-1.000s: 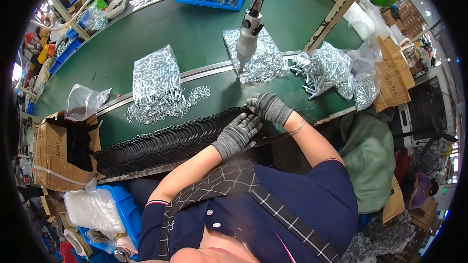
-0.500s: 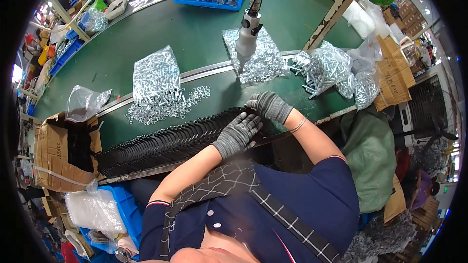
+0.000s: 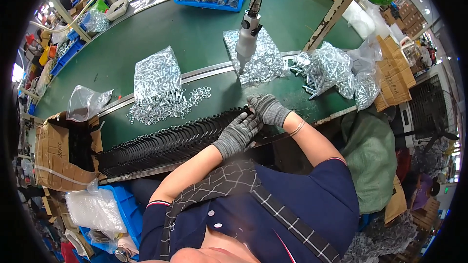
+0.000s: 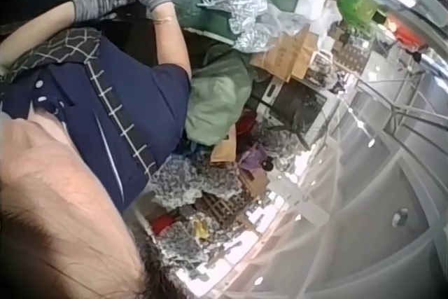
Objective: The worker is assembling long black industrial components using an electric screwdriver at a factory workstation.
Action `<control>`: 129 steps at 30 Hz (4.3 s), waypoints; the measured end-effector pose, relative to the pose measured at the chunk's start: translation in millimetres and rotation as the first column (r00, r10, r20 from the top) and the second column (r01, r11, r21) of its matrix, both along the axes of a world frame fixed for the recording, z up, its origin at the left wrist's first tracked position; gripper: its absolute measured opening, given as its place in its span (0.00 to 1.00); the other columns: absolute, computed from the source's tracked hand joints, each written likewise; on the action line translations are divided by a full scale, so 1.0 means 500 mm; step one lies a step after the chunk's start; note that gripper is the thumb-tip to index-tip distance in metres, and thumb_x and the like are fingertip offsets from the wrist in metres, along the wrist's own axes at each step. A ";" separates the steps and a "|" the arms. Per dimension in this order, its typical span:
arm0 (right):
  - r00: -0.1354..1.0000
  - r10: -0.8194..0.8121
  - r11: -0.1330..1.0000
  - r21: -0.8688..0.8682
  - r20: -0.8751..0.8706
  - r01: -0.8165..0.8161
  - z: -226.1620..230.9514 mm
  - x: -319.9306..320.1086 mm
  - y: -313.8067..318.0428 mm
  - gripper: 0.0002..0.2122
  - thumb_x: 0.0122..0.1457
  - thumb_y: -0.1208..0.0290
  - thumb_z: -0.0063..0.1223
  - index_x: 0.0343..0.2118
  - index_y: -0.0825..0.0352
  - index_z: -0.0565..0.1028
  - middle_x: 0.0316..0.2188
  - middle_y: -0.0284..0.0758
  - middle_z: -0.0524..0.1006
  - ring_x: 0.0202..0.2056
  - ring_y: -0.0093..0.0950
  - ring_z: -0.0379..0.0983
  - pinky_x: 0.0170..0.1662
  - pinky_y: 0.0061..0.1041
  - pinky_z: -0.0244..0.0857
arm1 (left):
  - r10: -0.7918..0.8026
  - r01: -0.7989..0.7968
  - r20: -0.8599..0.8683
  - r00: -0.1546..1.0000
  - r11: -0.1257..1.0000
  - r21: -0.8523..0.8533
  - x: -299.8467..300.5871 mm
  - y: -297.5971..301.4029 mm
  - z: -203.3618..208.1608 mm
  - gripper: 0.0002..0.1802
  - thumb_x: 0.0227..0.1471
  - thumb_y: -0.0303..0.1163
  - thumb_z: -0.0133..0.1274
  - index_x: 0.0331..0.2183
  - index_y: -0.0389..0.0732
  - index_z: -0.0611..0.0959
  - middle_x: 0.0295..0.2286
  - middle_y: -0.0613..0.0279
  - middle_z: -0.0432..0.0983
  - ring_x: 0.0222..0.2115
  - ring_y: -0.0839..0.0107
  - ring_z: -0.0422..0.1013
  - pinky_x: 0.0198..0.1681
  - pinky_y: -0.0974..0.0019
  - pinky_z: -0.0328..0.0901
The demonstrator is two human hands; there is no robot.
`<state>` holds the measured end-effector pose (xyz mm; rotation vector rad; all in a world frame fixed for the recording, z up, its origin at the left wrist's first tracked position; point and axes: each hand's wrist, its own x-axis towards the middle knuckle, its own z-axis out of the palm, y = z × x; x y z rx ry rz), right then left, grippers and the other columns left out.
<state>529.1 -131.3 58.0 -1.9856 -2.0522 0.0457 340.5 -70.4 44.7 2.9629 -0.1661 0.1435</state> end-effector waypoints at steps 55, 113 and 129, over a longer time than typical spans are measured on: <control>0.878 0.263 0.919 -0.381 0.399 -0.101 0.011 -0.100 0.339 0.10 0.56 0.67 0.50 0.35 0.65 0.79 0.28 0.43 0.79 0.32 0.39 0.79 0.35 0.36 0.71 | 0.046 -0.041 0.086 0.995 0.997 -0.063 0.008 -0.027 -0.035 0.41 0.48 0.51 0.53 0.59 0.41 0.66 0.58 0.50 0.62 0.61 0.54 0.56 0.66 0.49 0.42; 0.947 0.125 0.908 -0.418 0.296 0.011 0.067 -0.038 0.036 0.19 0.57 0.57 0.49 0.47 0.65 0.73 0.50 0.44 0.72 0.58 0.40 0.61 0.67 0.45 0.39 | 0.009 -0.003 0.054 0.999 0.995 -0.098 0.012 -0.017 -0.010 0.39 0.46 0.49 0.56 0.56 0.37 0.69 0.53 0.47 0.67 0.59 0.55 0.59 0.67 0.50 0.40; 0.946 0.048 0.989 -0.148 0.320 0.001 0.011 -0.029 0.024 0.18 0.57 0.55 0.50 0.44 0.64 0.74 0.39 0.40 0.77 0.47 0.35 0.71 0.65 0.43 0.44 | 0.113 -0.116 -0.120 0.986 0.993 -0.019 0.005 -0.037 -0.002 0.41 0.50 0.54 0.52 0.61 0.47 0.64 0.58 0.50 0.61 0.61 0.51 0.55 0.64 0.43 0.43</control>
